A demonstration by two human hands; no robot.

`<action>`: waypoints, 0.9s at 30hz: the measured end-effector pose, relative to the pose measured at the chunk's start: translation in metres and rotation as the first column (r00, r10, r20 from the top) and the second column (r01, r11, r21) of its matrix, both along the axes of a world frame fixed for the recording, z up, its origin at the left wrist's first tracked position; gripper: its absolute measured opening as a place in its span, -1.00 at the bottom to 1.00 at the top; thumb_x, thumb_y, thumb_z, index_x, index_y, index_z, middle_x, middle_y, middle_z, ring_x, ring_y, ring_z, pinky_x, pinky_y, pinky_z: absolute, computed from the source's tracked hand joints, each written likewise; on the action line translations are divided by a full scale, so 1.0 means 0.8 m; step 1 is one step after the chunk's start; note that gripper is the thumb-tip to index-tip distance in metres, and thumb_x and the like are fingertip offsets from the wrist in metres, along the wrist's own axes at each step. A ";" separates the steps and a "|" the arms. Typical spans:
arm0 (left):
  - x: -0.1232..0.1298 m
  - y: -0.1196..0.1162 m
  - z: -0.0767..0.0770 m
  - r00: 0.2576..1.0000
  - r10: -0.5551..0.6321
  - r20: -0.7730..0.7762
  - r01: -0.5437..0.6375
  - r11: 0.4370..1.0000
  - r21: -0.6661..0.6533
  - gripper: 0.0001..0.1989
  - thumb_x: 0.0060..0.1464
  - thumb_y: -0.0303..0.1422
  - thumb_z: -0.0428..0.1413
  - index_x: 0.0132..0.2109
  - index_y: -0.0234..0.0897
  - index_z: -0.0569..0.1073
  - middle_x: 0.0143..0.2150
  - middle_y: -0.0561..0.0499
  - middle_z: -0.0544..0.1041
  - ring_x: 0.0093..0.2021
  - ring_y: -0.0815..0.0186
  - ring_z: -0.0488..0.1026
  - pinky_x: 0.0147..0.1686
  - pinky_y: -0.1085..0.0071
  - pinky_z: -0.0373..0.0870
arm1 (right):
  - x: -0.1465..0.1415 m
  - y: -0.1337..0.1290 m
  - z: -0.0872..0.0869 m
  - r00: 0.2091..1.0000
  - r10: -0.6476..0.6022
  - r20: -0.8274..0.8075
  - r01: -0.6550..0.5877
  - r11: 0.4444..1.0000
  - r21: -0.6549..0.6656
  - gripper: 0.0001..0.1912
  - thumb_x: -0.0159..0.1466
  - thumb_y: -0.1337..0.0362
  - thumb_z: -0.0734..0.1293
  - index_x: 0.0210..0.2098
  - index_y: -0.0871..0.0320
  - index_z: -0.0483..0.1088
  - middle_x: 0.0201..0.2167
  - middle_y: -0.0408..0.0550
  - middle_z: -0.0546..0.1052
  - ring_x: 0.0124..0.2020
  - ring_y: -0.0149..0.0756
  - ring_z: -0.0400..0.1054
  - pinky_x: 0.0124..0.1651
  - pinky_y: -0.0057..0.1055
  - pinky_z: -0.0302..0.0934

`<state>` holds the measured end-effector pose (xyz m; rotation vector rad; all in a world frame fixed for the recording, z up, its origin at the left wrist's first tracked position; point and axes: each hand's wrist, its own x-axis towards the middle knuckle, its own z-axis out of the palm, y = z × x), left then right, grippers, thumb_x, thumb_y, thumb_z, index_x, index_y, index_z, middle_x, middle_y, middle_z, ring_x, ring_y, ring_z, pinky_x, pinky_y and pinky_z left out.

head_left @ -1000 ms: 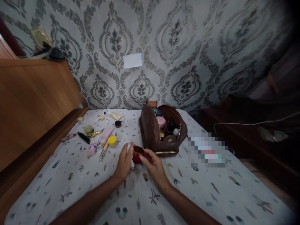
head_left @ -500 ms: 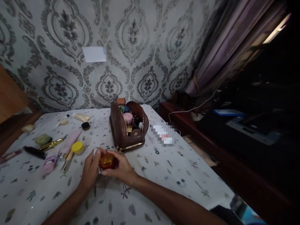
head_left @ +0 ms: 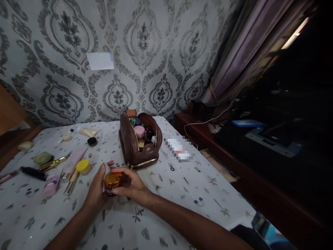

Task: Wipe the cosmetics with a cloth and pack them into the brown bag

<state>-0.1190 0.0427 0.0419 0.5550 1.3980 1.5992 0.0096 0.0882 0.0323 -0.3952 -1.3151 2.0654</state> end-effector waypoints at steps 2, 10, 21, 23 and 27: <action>0.001 0.002 0.000 0.995 -0.022 0.101 0.027 0.999 -0.041 -0.38 0.02 0.13 0.09 0.03 -0.26 0.41 -0.21 -0.04 0.57 -0.22 0.13 0.55 -0.26 0.25 0.49 | -0.002 0.000 -0.003 1.000 -0.011 -0.014 0.010 1.000 -0.023 -0.29 -0.15 0.11 0.62 -0.05 0.06 0.35 -0.04 -0.07 0.52 0.02 -0.17 0.44 0.18 -0.13 0.22; 0.001 -0.008 0.005 0.917 0.008 -0.398 0.012 0.999 0.048 -0.45 0.09 0.15 0.00 0.00 -0.18 0.39 0.06 -0.09 0.48 0.13 0.11 0.38 0.10 0.24 0.33 | -0.003 0.003 -0.010 0.989 -0.144 0.025 0.142 0.988 0.067 -0.38 0.05 -0.09 0.49 -0.02 0.07 0.35 0.01 -0.02 0.51 0.11 -0.14 0.37 0.24 -0.13 0.16; 0.006 -0.015 0.004 0.823 -0.059 -0.566 0.155 0.980 0.124 -0.49 0.20 0.06 -0.06 0.00 -0.24 0.47 0.07 -0.13 0.47 0.12 0.09 0.38 0.17 0.19 0.26 | -0.007 0.007 -0.018 0.989 -0.137 0.048 0.133 0.988 0.082 -0.29 -0.20 0.03 0.62 -0.10 0.07 0.40 -0.17 -0.11 0.54 -0.08 -0.17 0.44 0.09 -0.19 0.27; 0.004 -0.013 0.009 0.866 -0.074 -0.495 0.137 0.986 0.094 -0.47 0.18 0.07 -0.05 0.00 -0.25 0.48 0.05 -0.13 0.51 0.12 0.08 0.40 0.16 0.17 0.30 | -0.004 0.007 -0.012 0.991 -0.124 0.050 0.118 0.988 0.096 -0.32 -0.15 0.02 0.60 -0.08 0.06 0.41 -0.14 -0.11 0.54 -0.08 -0.18 0.44 0.09 -0.20 0.27; 0.002 -0.011 0.018 0.942 -0.056 -0.332 0.071 0.997 0.033 -0.50 0.10 0.07 0.01 -0.11 -0.24 0.54 -0.07 -0.13 0.58 0.15 0.00 0.40 0.09 0.11 0.40 | 0.006 0.005 0.003 0.980 -0.158 0.122 0.114 0.945 0.305 -0.39 -0.06 0.08 0.58 -0.04 0.03 0.45 -0.06 -0.09 0.52 0.02 -0.15 0.39 0.15 -0.19 0.20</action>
